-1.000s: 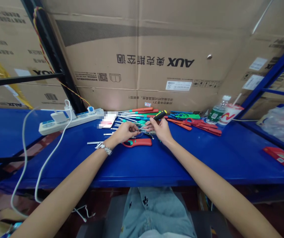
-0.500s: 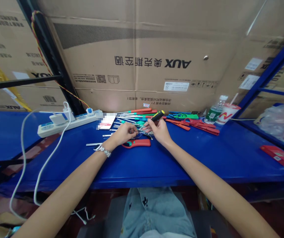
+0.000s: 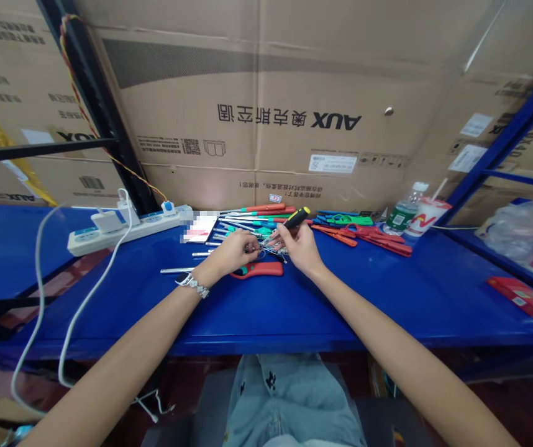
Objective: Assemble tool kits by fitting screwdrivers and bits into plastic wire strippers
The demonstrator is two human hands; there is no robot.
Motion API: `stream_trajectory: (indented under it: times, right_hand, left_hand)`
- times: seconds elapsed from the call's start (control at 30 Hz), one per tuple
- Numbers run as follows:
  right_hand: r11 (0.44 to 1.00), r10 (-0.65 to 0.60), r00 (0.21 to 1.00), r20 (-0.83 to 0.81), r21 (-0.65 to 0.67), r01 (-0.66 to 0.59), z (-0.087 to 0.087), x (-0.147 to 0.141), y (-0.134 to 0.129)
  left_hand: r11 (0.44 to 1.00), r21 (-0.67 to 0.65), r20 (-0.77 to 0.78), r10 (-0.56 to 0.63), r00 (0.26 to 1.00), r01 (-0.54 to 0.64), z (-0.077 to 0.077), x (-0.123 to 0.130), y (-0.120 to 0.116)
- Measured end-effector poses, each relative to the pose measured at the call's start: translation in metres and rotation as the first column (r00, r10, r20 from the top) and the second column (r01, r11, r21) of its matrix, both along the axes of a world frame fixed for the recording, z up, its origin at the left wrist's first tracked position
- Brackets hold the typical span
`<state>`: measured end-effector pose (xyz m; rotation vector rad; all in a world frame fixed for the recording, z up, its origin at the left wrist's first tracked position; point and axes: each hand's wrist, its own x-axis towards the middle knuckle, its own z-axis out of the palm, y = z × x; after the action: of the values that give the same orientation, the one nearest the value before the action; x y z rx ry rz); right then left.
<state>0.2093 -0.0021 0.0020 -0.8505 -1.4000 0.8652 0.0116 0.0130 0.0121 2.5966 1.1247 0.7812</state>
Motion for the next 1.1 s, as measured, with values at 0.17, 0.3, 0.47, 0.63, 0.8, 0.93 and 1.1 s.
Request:
stream_trajectory:
  times: [0.17,0.3,0.47,0.63,0.8,0.93,1.1]
  right_hand:
    - [0.998,-0.018,1.0,0.012,0.052,0.017,0.006,0.003,-0.006]
    - [0.999,-0.028,1.0,0.0,0.027,0.028,0.009,0.005,-0.007]
    - [0.998,-0.05,0.999,0.008,0.049,0.049,0.014,0.008,-0.009]
    - [0.991,-0.105,0.994,-0.02,0.079,0.106,0.019,0.013,-0.01]
    - [0.991,-0.111,0.994,-0.015,0.075,0.112,0.02,0.016,-0.008]
    - [0.995,-0.078,0.997,-0.019,0.068,0.079,0.021,0.016,-0.009]
    - [0.995,-0.086,0.996,-0.025,0.051,0.087,0.024,0.018,-0.011]
  left_hand:
    - [1.0,0.01,0.027,-0.019,0.999,0.019,0.001,0.001,0.0]
    - [0.999,-0.006,0.055,-0.04,0.998,0.04,0.001,0.003,0.0]
    - [0.999,-0.022,0.035,-0.037,0.999,0.038,0.004,0.003,-0.006]
    - [0.99,-0.039,-0.096,-0.138,0.986,0.134,0.007,0.001,-0.015]
    - [0.976,-0.067,-0.171,-0.216,0.961,0.208,0.007,0.005,-0.02]
    - [0.95,-0.117,-0.177,-0.306,0.935,0.289,0.013,0.006,-0.024]
    - [0.942,-0.13,-0.168,-0.327,0.93,0.308,0.019,0.005,-0.027]
